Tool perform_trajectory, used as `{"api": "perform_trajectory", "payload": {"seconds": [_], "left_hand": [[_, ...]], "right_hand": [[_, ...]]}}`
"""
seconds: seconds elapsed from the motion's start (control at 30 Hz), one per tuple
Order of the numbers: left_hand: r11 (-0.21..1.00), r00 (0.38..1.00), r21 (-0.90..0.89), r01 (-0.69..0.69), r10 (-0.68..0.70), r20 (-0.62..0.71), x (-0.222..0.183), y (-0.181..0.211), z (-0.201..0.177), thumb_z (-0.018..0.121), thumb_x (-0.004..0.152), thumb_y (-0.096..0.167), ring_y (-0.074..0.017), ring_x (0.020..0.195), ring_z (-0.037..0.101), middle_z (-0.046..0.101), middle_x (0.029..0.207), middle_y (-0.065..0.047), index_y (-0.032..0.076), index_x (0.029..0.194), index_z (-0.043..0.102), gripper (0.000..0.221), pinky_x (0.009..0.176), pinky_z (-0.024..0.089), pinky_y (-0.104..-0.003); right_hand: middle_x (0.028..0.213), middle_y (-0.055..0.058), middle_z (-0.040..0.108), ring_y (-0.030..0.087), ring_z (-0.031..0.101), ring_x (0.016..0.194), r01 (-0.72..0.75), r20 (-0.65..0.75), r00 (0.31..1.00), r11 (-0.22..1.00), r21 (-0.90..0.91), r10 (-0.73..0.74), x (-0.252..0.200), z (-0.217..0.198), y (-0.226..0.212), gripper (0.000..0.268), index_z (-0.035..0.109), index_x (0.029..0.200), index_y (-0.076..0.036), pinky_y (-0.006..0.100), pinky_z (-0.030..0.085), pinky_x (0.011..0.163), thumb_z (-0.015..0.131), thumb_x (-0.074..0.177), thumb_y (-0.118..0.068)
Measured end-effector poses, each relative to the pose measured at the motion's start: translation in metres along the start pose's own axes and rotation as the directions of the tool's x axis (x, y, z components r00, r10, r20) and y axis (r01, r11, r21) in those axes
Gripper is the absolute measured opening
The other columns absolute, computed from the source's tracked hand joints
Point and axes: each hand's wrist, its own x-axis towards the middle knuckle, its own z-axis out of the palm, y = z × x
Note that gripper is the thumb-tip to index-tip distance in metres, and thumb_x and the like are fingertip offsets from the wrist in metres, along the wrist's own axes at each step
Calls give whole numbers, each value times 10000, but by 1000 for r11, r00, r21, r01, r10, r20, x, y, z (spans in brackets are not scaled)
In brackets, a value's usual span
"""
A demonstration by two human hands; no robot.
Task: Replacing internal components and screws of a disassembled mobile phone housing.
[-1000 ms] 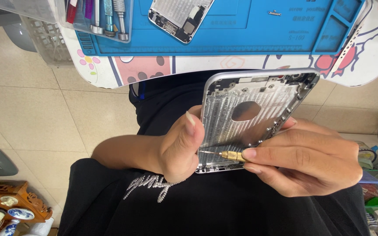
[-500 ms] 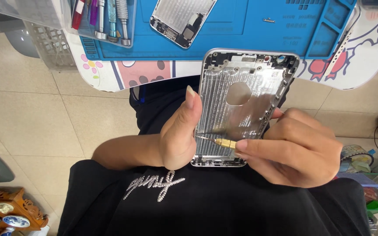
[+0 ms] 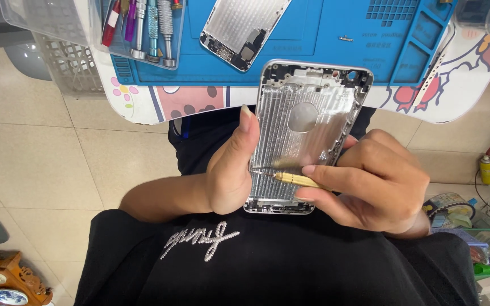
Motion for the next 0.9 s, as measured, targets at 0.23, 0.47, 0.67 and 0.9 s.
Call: {"api": "perform_trajectory", "payload": {"seconds": [0.23, 0.47, 0.67, 0.9], "left_hand": [[951, 978, -263, 165, -191, -79, 15, 21, 11, 234, 1207, 384, -153, 1505, 401, 446, 1608, -100, -40, 1586, 368, 584, 1322, 277, -332], [986, 992, -152, 72, -87, -92, 0, -19, -18, 260, 1200, 341, -132, 1589, 264, 288, 1709, -79, 3, 1629, 239, 547, 1373, 147, -326], [914, 980, -377, 149, -186, -64, 7, 5, -15, 228, 1211, 357, -196, 1558, 304, 322, 1659, -164, -56, 1637, 284, 596, 1341, 195, -366], [971, 983, -201, 130, -152, -98, 15, 22, -8, 203, 1196, 398, -160, 1546, 360, 388, 1663, -123, -46, 1616, 312, 622, 1338, 242, -327]], "right_hand": [[658, 3, 589, 142, 501, 579, 60, -40, 997, 998, -10, -61, 6, 5, 3, 341, 711, 916, -80, 301, 412, 571, 936, 747, -271], [721, -6, 619, 148, 507, 611, 55, -31, 998, 998, -7, -55, 7, 11, 4, 302, 738, 914, -102, 300, 383, 574, 948, 751, -248], [755, 5, 636, 162, 530, 641, -1, -5, 1000, 1000, 6, 1, 13, 14, 0, 261, 741, 926, -106, 308, 434, 635, 931, 767, -190], [761, 9, 658, 142, 533, 627, -7, -16, 1000, 999, 46, 8, 14, 20, -2, 285, 741, 951, -83, 299, 427, 634, 933, 748, -138]]}}
